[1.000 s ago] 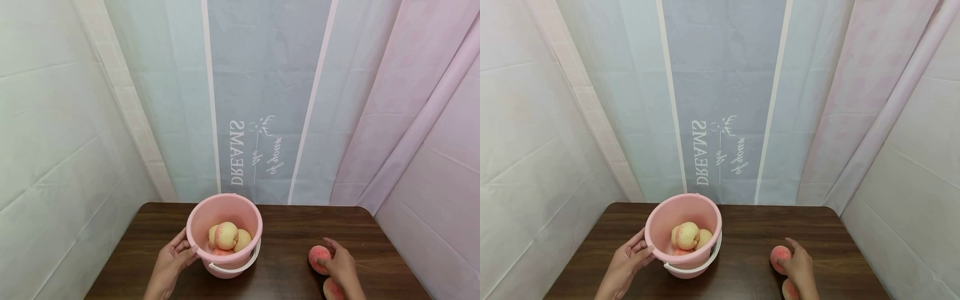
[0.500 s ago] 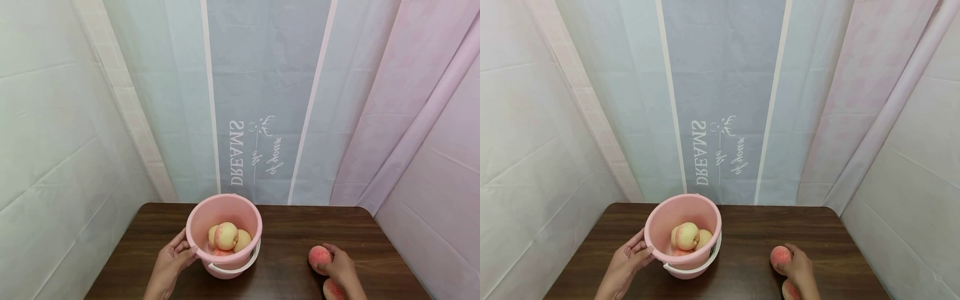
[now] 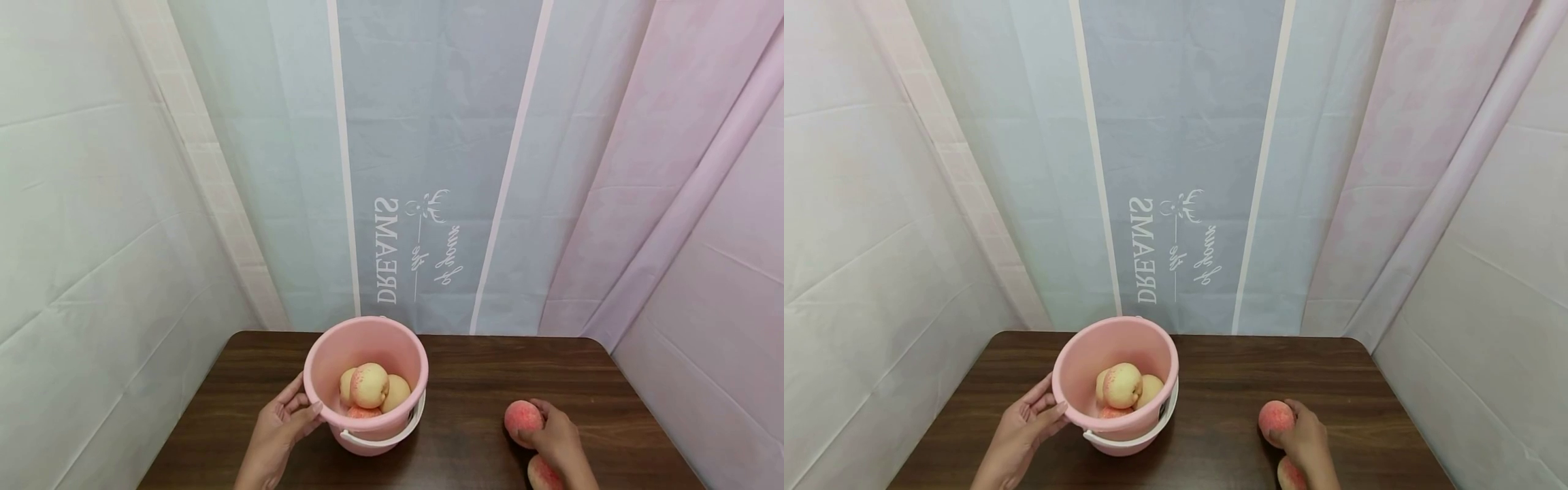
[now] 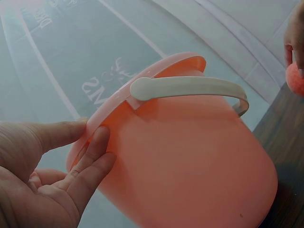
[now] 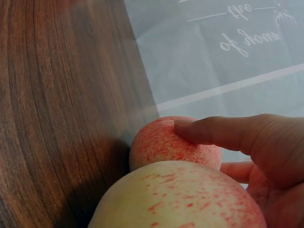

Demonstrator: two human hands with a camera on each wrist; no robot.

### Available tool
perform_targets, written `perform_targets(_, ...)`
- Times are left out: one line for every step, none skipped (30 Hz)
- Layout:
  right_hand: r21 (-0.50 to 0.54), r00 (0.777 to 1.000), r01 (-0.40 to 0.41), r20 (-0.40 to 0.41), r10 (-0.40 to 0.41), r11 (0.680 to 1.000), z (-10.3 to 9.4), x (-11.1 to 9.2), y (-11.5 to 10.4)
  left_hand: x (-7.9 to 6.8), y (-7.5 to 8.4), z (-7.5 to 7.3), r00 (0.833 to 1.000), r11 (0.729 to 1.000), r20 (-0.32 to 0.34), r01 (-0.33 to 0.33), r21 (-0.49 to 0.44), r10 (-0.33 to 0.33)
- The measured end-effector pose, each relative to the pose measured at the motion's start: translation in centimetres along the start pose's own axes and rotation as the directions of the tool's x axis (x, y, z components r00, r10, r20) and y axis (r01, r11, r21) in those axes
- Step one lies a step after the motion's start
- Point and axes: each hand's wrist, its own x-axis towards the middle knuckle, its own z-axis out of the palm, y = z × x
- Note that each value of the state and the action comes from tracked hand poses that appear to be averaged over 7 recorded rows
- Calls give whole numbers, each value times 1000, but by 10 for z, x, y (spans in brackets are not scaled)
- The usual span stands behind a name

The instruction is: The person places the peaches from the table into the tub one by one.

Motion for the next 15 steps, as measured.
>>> perform_targets(-4, 1000, 4, -13, -4, 1000, 0, 0, 0, 0, 0, 0, 1000, 1000, 1, 0, 2, 0)
perform_targets(-7, 1000, 10, -26, -10, 1000, 0, 0, 0, 1, 1, 0, 1000, 1000, 1, 0, 2, 0)
perform_targets(-7, 999, 16, -36, -16, 1000, -1, -1, -1, 1, 1, 0, 1000, 1000, 2, 0, 4, 0)
perform_targets(-9, 999, 19, -48, -19, 1000, -1, -1, -1, 1, 2, 0, 1000, 1000, 2, 1, 3, -1)
perform_targets(-8, 998, 20, -59, -20, 1000, -1, 0, -2, 2, 2, 0, 1000, 1000, 2, 1, 3, -1)
perform_targets(-5, 997, 22, -70, -22, 1000, -2, 0, -3, 2, 3, 0, 1000, 1000, 1, 1, 2, -1)
perform_targets(-4, 997, 22, -80, -22, 1000, -3, 0, -3, 3, 3, 0, 1000, 1000, 1, 1, 1, -1)
perform_targets(2, 996, 24, -90, -23, 1000, -4, 0, -5, 3, 4, 0, 1000, 1000, 1, 1, -1, -1)
perform_targets(2, 994, 24, -103, -24, 1000, -5, 0, -6, 3, 4, 0, 1000, 1000, 1, 0, -1, 0)
perform_targets(0, 993, 26, -119, -26, 1000, -5, -1, -7, 3, 5, 0, 1000, 1000, 4, -1, 1, 1)
perform_targets(0, 991, 27, -134, -26, 1000, -6, -2, -8, 4, 5, 0, 1000, 1000, 5, -1, 2, 1)
perform_targets(-1, 988, 30, -151, -29, 1000, -7, -2, -9, 4, 5, -1, 1000, 1000, 8, -1, 3, 1)
perform_targets(-4, 985, 33, -169, -33, 999, -9, -3, -11, 4, 6, -1, 1000, 1000, 9, -1, 4, 1)
perform_targets(-7, 983, 37, -182, -38, 999, -10, -3, -12, 4, 6, -1, 1000, 1000, 10, 0, 2, 0)
perform_targets(-13, 980, 41, -194, -42, 999, -11, -4, -13, 4, 6, -1, 1000, 1000, 13, 0, 2, 0)
